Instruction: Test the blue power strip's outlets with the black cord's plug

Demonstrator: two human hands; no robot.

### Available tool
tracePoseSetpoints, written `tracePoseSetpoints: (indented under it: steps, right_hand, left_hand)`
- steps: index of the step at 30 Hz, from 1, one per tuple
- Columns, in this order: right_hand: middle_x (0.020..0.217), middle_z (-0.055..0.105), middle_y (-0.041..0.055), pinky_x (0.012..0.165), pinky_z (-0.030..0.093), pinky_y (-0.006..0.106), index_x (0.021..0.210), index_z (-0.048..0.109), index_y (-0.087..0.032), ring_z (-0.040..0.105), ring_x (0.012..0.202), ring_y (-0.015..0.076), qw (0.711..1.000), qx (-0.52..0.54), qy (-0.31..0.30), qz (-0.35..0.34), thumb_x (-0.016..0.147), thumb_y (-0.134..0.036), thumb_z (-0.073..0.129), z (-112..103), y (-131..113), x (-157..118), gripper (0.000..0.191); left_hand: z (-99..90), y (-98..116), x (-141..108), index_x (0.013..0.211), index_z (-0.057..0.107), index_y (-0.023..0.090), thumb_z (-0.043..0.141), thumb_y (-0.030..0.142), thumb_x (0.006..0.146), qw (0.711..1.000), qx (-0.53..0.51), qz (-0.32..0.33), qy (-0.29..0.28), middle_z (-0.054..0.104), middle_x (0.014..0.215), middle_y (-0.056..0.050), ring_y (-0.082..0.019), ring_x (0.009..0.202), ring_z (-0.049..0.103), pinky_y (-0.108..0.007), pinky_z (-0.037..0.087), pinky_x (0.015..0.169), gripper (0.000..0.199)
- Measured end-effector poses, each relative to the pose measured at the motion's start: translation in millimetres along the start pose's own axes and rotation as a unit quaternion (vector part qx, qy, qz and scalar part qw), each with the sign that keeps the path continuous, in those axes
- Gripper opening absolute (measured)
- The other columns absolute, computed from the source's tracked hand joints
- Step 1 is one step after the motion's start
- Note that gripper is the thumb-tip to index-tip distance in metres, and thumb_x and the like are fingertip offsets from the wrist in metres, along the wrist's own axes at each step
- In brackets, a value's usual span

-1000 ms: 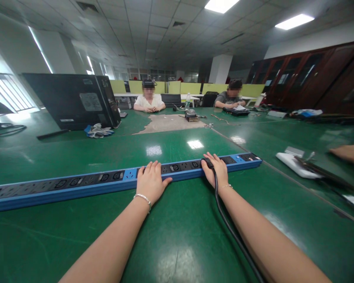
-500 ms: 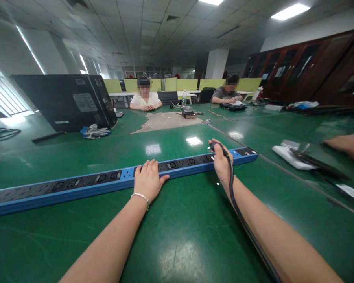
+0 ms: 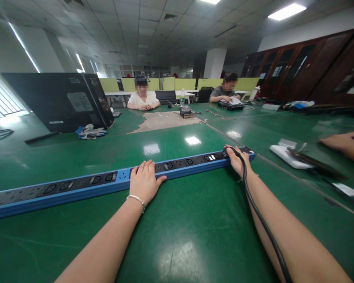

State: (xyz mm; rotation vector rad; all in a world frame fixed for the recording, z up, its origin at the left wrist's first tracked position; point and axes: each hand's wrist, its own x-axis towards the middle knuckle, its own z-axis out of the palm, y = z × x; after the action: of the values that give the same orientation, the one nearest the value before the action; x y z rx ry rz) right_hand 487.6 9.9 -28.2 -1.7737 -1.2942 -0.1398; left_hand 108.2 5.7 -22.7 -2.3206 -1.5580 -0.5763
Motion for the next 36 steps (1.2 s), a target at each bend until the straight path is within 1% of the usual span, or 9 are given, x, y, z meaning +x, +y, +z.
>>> tracePoseSetpoints:
  steps: [3,7,12,18,24,31,33,35,36]
  right_hand:
    - [0.112,0.065,0.0029,0.105,0.014,0.061,0.104,0.067,-0.032,0.044,0.123,0.0292,0.997,-0.044,-0.041,0.042,0.085,-0.047,0.039,1,-5,3,0.037]
    - [0.115,0.064,0.0039,0.105,0.019,0.056,0.105,0.067,-0.031,0.045,0.122,0.0283,0.991,-0.092,-0.080,0.059,0.086,-0.046,0.035,-2,-7,7,0.040]
    - [0.120,0.062,0.0005,0.106,0.014,0.060,0.112,0.062,-0.034,0.040,0.127,0.0265,0.986,-0.129,-0.107,0.008,0.087,-0.046,0.036,-1,-6,1,0.038]
    - [0.126,0.058,-0.0008,0.106,0.016,0.058,0.118,0.058,-0.033,0.038,0.128,0.0265,0.987,-0.145,-0.073,-0.017,0.088,-0.047,0.035,2,-6,-9,0.040]
    - [0.119,0.063,0.0004,0.105,0.014,0.059,0.113,0.060,-0.033,0.043,0.124,0.0260,0.990,-0.130,-0.043,-0.042,0.087,-0.047,0.036,5,-4,-11,0.038]
    - [0.107,0.068,0.0029,0.105,0.010,0.061,0.097,0.066,-0.027,0.055,0.110,0.0243,1.000,-0.010,-0.001,-0.019,0.085,-0.046,0.038,5,-13,-8,0.036]
    - [0.107,0.068,0.0052,0.105,0.022,0.055,0.101,0.065,-0.024,0.058,0.106,0.0232,0.996,0.069,0.062,-0.004,0.087,-0.048,0.033,-1,-15,-3,0.042]
    - [0.109,0.066,0.0081,0.097,0.038,0.044,0.109,0.062,-0.020,0.060,0.103,0.0212,0.976,0.155,0.153,0.022,0.088,-0.049,0.027,-9,-12,3,0.050]
    - [0.109,0.066,0.0085,0.093,0.042,0.040,0.111,0.061,-0.019,0.060,0.102,0.0208,0.971,0.175,0.162,0.027,0.088,-0.050,0.029,-13,-8,6,0.050]
  left_hand:
    - [-0.8,0,0,0.125,0.048,0.010,0.046,0.054,0.083,1.000,-0.001,0.001,-0.001,0.052,0.132,-0.016,-0.030,0.124,0.043,-0.046,0.030,0.101,0.060]
    - [-1.4,1,0,0.125,0.048,0.010,0.046,0.053,0.083,1.000,-0.004,0.001,-0.003,0.052,0.131,-0.015,-0.030,0.123,0.044,-0.047,0.030,0.101,0.060]
    - [-0.7,0,0,0.124,0.049,0.011,0.046,0.053,0.083,1.000,-0.009,-0.001,-0.002,0.052,0.131,-0.015,-0.030,0.123,0.044,-0.047,0.029,0.102,0.058]
    - [-1.0,0,0,0.124,0.048,0.011,0.045,0.053,0.083,1.000,-0.004,0.000,-0.007,0.052,0.131,-0.016,-0.030,0.123,0.044,-0.046,0.031,0.101,0.059]
    - [-1.6,1,0,0.124,0.048,0.012,0.045,0.053,0.083,1.000,-0.004,-0.001,-0.005,0.053,0.131,-0.015,-0.030,0.123,0.044,-0.047,0.030,0.102,0.059]
    - [-1.7,0,0,0.125,0.048,0.012,0.045,0.052,0.084,1.000,-0.002,0.000,-0.005,0.052,0.131,-0.015,-0.029,0.123,0.044,-0.046,0.030,0.101,0.057]
    - [-2.4,0,0,0.125,0.048,0.012,0.045,0.052,0.084,1.000,-0.004,0.000,-0.005,0.052,0.131,-0.015,-0.029,0.123,0.044,-0.046,0.030,0.101,0.057]
    - [-3.3,1,0,0.124,0.048,0.013,0.045,0.052,0.084,1.000,-0.007,0.001,-0.005,0.053,0.131,-0.015,-0.029,0.123,0.044,-0.046,0.030,0.101,0.056]
    - [-3.6,1,0,0.124,0.048,0.013,0.045,0.052,0.084,1.000,-0.008,0.001,-0.005,0.053,0.131,-0.015,-0.029,0.123,0.044,-0.046,0.030,0.101,0.056]
